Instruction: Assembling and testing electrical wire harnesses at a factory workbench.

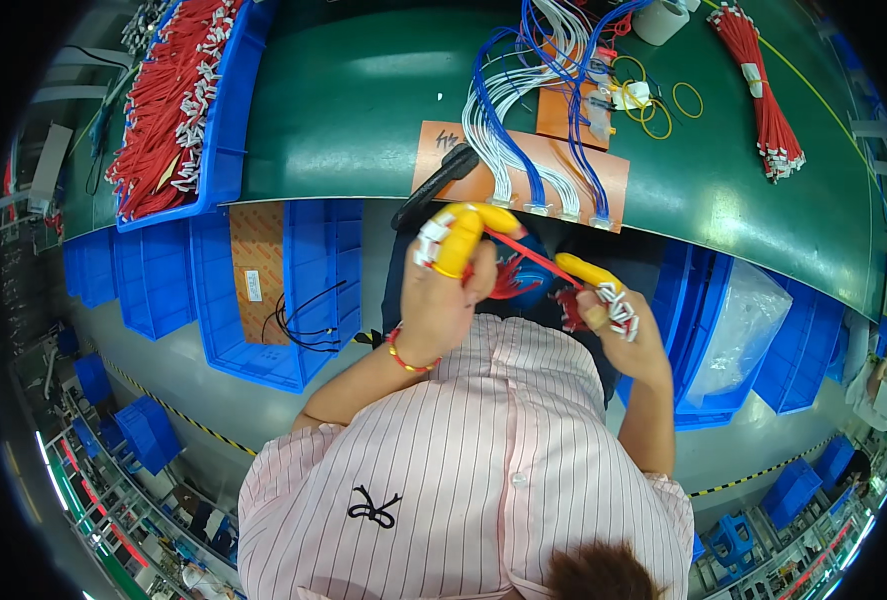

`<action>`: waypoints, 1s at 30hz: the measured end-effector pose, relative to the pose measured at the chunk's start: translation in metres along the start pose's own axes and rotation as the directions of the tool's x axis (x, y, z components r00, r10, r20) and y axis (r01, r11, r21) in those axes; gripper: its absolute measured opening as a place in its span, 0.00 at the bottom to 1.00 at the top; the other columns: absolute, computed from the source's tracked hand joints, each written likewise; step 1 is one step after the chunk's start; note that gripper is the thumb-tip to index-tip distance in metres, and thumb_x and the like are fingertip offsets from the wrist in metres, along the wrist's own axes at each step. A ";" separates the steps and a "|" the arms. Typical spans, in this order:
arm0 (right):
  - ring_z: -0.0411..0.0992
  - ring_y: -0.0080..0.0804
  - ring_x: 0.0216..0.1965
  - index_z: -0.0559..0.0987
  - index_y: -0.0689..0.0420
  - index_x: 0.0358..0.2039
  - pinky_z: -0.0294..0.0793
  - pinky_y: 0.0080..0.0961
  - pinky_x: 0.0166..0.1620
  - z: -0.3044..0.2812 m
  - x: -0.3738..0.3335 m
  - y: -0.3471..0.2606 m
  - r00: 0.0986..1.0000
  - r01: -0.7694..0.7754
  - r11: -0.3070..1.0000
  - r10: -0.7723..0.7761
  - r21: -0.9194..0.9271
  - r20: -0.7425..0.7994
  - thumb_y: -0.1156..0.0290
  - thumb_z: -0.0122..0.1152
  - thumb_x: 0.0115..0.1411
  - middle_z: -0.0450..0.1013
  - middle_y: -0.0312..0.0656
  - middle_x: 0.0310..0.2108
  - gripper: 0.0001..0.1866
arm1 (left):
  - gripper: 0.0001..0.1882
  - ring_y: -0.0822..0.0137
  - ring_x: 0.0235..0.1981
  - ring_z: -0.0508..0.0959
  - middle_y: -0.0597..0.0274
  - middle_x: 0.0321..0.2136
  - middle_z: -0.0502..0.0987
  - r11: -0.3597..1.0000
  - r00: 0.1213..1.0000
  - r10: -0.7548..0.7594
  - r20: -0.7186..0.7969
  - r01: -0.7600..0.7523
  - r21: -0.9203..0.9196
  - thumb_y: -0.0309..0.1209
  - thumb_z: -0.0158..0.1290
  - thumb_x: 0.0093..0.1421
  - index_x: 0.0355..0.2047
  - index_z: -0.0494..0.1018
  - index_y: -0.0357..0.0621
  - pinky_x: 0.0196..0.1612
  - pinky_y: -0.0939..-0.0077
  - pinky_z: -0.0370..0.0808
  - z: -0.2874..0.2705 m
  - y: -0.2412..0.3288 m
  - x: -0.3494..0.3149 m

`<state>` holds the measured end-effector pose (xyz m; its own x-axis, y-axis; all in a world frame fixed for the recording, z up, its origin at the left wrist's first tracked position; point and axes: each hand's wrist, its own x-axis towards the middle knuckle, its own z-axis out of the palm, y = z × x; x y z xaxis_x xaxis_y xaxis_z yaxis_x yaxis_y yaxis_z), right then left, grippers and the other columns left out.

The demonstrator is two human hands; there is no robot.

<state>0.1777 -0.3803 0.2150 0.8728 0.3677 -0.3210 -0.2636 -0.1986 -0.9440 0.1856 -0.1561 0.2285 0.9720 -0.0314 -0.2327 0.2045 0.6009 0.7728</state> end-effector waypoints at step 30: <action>0.64 0.13 0.22 0.77 0.63 0.34 0.62 0.12 0.26 0.020 0.022 -0.003 0.942 0.067 0.988 -0.016 0.140 -0.336 0.67 0.59 0.62 0.70 0.30 0.25 0.10 | 0.09 0.86 0.16 0.59 0.74 0.17 0.66 0.961 0.985 -0.164 -0.059 0.173 0.215 0.30 0.47 0.64 0.33 0.73 0.38 0.18 0.88 0.53 -0.020 -0.008 0.017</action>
<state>0.1900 -0.3534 0.2092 0.9643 0.0442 -0.2612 -0.2593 -0.0444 -0.9648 0.1982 -0.1451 0.2067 0.9167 -0.0824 -0.3910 0.3898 0.3999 0.8295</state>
